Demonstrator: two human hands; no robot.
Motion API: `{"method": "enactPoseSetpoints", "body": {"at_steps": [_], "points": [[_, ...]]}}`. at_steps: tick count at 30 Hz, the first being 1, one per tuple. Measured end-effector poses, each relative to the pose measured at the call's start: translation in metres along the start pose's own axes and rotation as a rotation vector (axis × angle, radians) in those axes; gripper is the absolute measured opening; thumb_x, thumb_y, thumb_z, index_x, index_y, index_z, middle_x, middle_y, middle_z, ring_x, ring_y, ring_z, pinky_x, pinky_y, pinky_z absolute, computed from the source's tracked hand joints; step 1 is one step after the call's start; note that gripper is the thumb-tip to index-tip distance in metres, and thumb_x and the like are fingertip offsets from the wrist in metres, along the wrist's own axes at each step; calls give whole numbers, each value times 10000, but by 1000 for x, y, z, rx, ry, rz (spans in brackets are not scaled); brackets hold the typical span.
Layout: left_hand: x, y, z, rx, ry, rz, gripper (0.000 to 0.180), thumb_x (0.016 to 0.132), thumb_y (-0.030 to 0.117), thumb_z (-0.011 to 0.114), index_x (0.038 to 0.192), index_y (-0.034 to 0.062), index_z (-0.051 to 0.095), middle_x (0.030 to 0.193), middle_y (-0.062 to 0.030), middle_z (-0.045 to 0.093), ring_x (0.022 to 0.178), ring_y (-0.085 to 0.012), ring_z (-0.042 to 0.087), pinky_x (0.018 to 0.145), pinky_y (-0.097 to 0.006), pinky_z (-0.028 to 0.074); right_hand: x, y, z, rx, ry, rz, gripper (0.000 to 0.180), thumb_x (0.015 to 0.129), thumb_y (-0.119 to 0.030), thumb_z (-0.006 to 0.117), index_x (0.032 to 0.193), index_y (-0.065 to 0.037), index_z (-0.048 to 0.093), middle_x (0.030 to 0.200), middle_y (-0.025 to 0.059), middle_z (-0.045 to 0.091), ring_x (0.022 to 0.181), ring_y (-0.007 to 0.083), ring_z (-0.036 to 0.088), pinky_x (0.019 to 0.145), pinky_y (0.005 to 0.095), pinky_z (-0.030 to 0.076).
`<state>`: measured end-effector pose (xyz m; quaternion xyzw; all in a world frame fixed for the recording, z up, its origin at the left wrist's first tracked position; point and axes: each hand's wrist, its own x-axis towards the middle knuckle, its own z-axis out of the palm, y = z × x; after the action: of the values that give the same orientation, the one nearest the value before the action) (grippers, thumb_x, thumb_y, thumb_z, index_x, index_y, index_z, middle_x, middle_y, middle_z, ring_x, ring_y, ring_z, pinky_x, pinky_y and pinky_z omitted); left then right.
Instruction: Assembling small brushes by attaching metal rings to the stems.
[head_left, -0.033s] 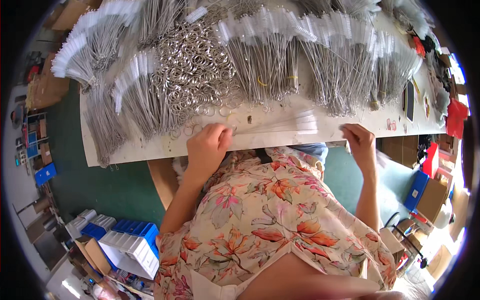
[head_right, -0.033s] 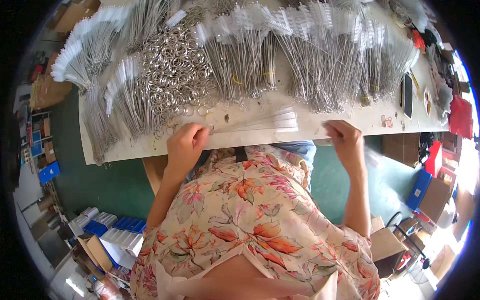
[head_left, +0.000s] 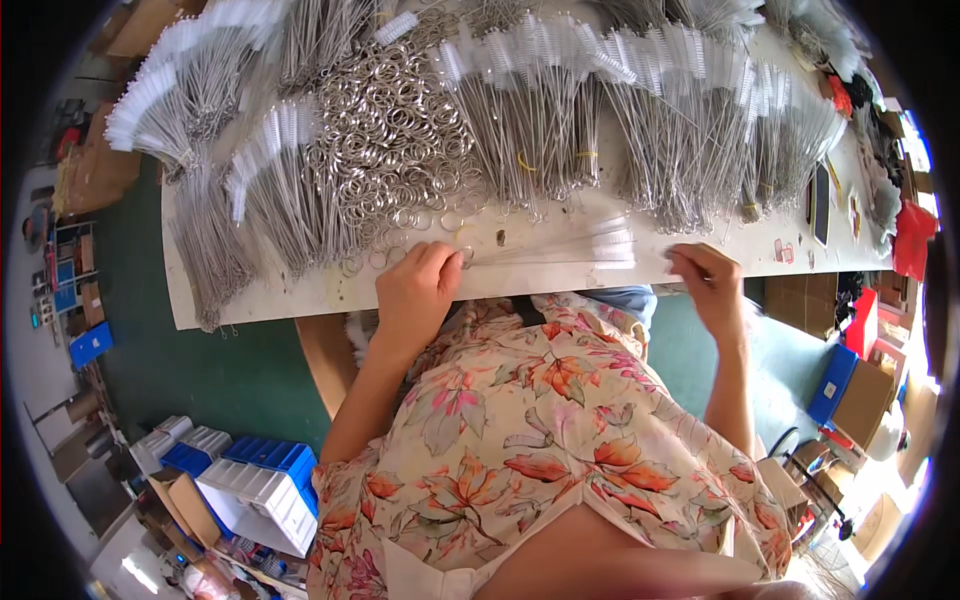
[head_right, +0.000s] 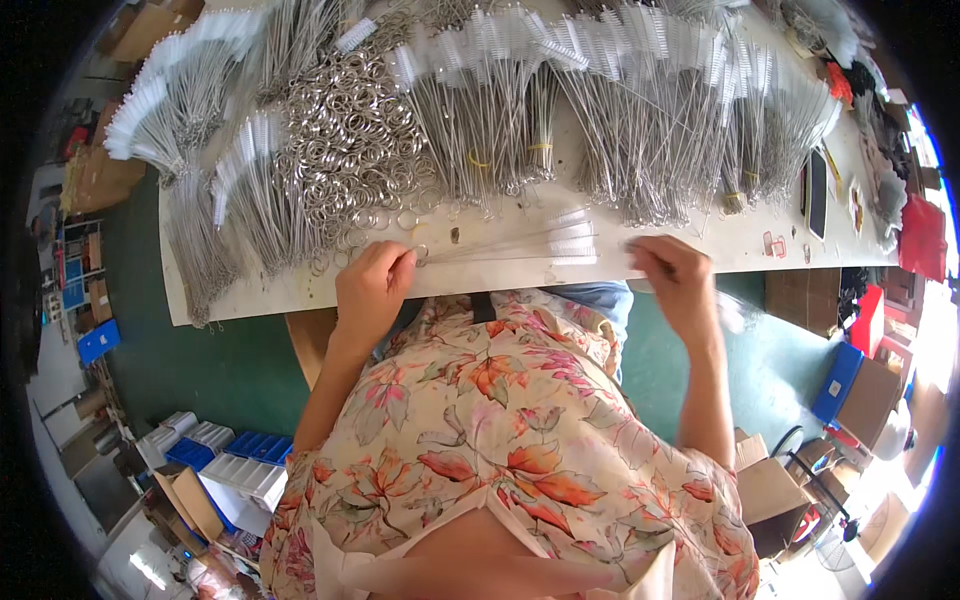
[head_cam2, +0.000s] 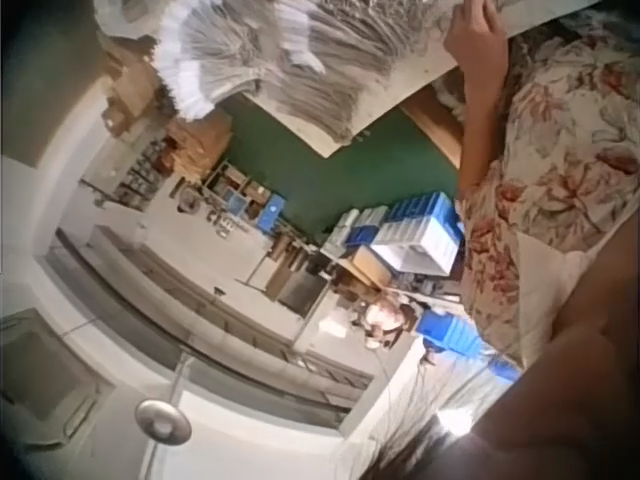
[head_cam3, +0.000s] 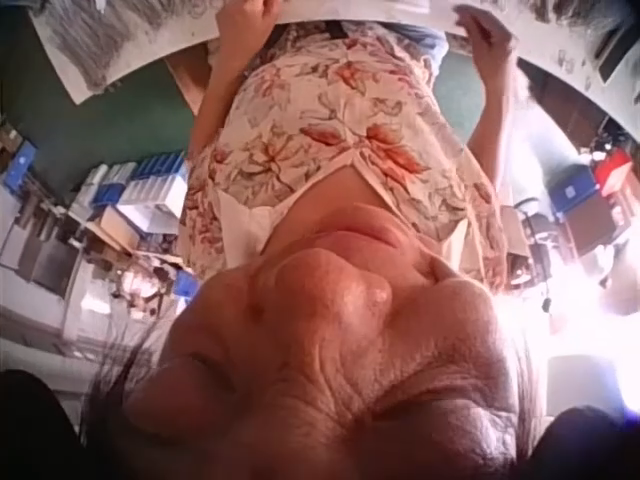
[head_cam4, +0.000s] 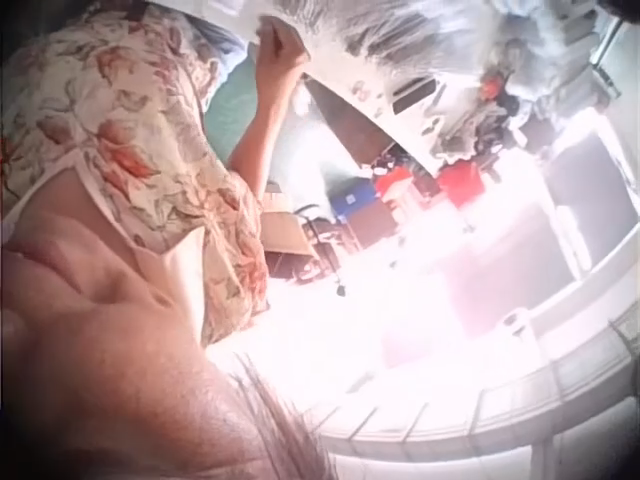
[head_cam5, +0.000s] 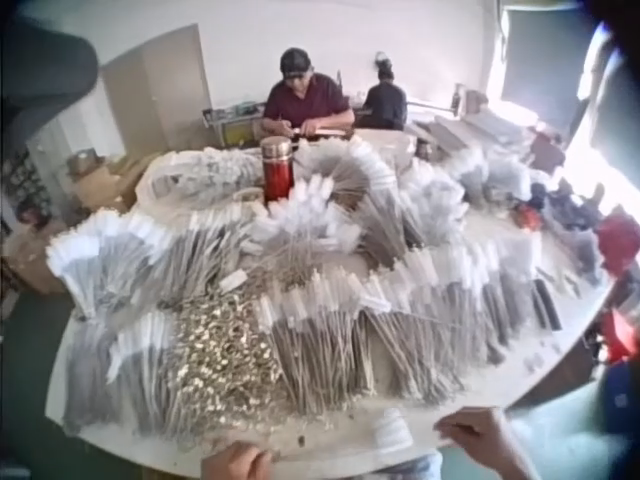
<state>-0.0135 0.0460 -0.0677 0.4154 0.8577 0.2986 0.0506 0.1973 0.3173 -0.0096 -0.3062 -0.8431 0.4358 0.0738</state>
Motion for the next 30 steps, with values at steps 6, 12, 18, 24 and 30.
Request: {"method": "enactPoseSetpoints", "body": {"at_steps": [6,12,18,24,30], "points": [[25,34,-41,-977,38,-233,48,826,15,590,842,-14,555,951,-108,614,804,-120,610,659,-251,512,31,-104,94,125,-269,-528,92,763,-68,655,847,-34,640,958,89,611,673,223,614,578,304,489],[56,33,-95,-814,-13,144,203,815,-75,540,987,-8,623,1042,-157,597,881,-130,592,710,-224,485,57,-135,91,306,-334,-608,87,790,-52,627,865,-8,627,837,93,608,704,222,598,607,306,470],[77,35,-113,-765,-117,268,193,809,-55,565,975,10,640,1013,-107,598,816,-132,609,669,-233,517,59,-145,74,614,-581,-193,109,863,-94,590,891,6,623,839,28,585,674,75,521,544,216,429],[78,54,-109,-833,61,267,295,742,-86,609,1033,-34,610,981,-142,615,842,-183,644,695,-267,549,63,-155,61,860,-523,-180,136,874,-130,588,915,-8,631,833,8,563,622,53,501,522,190,417],[88,70,-116,-478,362,539,349,696,-84,645,1041,-48,607,919,-153,649,759,-185,659,651,-260,548,58,-182,54,798,-332,-326,153,849,-143,625,935,-23,663,774,11,520,613,47,496,502,193,393]]}}
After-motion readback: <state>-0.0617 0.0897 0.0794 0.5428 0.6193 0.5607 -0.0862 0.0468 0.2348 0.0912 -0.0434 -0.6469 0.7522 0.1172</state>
